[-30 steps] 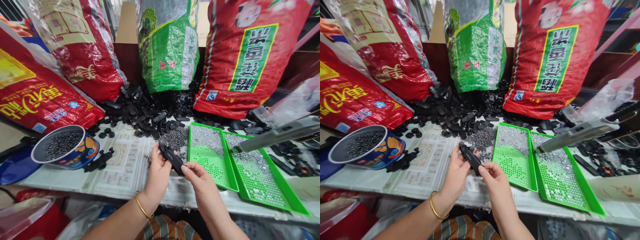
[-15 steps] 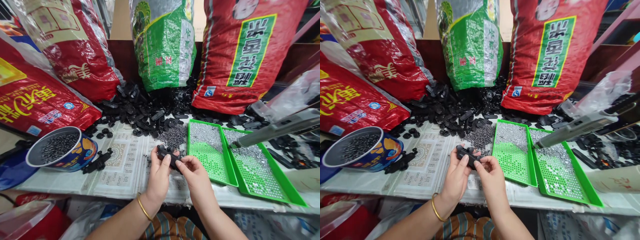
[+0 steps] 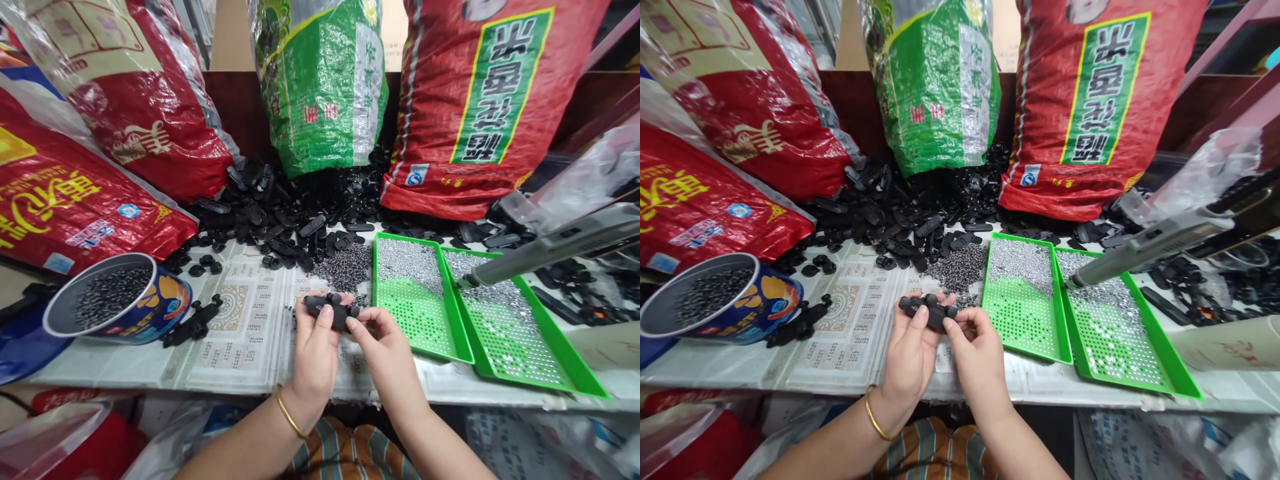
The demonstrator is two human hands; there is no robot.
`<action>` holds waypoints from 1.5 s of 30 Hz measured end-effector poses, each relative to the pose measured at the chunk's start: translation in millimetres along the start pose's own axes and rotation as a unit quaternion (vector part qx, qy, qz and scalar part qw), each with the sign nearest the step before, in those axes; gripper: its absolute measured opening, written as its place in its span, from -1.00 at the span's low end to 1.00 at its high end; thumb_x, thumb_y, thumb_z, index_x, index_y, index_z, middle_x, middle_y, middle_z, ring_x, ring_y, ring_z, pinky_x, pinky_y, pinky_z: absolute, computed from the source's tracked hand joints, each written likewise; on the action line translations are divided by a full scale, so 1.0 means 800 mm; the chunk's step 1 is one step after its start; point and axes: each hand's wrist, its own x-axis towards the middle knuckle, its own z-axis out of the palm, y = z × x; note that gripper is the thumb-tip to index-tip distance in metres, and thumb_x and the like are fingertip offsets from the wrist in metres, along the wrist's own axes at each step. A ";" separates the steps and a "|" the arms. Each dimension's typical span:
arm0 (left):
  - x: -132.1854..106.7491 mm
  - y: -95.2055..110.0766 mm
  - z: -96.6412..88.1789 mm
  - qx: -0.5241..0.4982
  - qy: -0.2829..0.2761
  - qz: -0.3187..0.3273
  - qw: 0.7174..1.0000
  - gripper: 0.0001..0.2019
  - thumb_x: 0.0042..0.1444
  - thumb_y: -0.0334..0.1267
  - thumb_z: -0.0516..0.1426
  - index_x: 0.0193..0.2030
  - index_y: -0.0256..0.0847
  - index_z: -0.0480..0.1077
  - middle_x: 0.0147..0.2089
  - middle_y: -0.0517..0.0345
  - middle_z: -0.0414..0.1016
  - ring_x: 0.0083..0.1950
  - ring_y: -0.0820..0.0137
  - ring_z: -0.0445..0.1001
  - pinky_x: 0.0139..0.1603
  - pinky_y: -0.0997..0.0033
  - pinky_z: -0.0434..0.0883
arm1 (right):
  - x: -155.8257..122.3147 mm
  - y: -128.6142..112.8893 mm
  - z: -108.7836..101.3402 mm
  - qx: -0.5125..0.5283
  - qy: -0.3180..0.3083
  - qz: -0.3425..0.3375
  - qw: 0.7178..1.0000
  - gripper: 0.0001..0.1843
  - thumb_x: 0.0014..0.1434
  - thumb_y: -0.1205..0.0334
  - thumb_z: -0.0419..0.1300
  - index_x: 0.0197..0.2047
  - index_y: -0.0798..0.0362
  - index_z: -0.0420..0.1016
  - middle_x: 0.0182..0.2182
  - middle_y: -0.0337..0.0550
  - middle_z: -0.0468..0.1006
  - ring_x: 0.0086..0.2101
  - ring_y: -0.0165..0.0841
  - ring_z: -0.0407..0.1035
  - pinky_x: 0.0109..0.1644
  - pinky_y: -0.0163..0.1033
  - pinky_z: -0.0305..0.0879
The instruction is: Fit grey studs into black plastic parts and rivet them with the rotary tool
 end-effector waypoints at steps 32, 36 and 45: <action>0.009 0.021 0.002 -0.054 0.088 -0.137 0.985 -0.84 0.02 -0.41 0.17 -0.22 -0.30 0.35 -0.33 0.12 0.45 -0.36 0.51 0.44 -0.32 0.56 0.41 | -0.017 0.008 -0.025 -0.081 -0.106 -0.157 0.979 -0.71 0.08 0.20 0.16 -0.10 -0.02 0.31 -0.45 -0.26 0.39 -0.46 -0.45 0.31 -0.37 -0.35 0.30; 0.008 0.030 -0.005 -0.081 0.056 -0.260 0.961 -0.67 -0.10 -0.49 0.22 -0.16 -0.23 0.32 -0.35 0.13 0.46 -0.43 0.49 0.44 -0.42 0.59 0.38 | 0.002 -0.011 -0.053 -0.215 -0.155 -0.269 0.926 -0.71 0.15 0.27 0.07 -0.03 -0.07 0.34 -0.26 -0.14 0.43 -0.23 -0.36 0.35 -0.15 -0.22 0.31; -0.007 0.022 -0.014 -0.099 -0.058 -0.351 0.929 -0.81 -0.02 -0.24 0.19 -0.29 -0.31 0.38 -0.37 0.03 0.44 -0.39 0.43 0.44 -0.38 0.52 0.41 | 0.030 -0.024 -0.070 -0.245 -0.298 -0.256 0.886 -0.86 0.16 0.18 0.06 -0.21 -0.03 0.36 -0.08 -0.10 0.41 0.06 -0.24 0.20 0.14 -0.03 0.13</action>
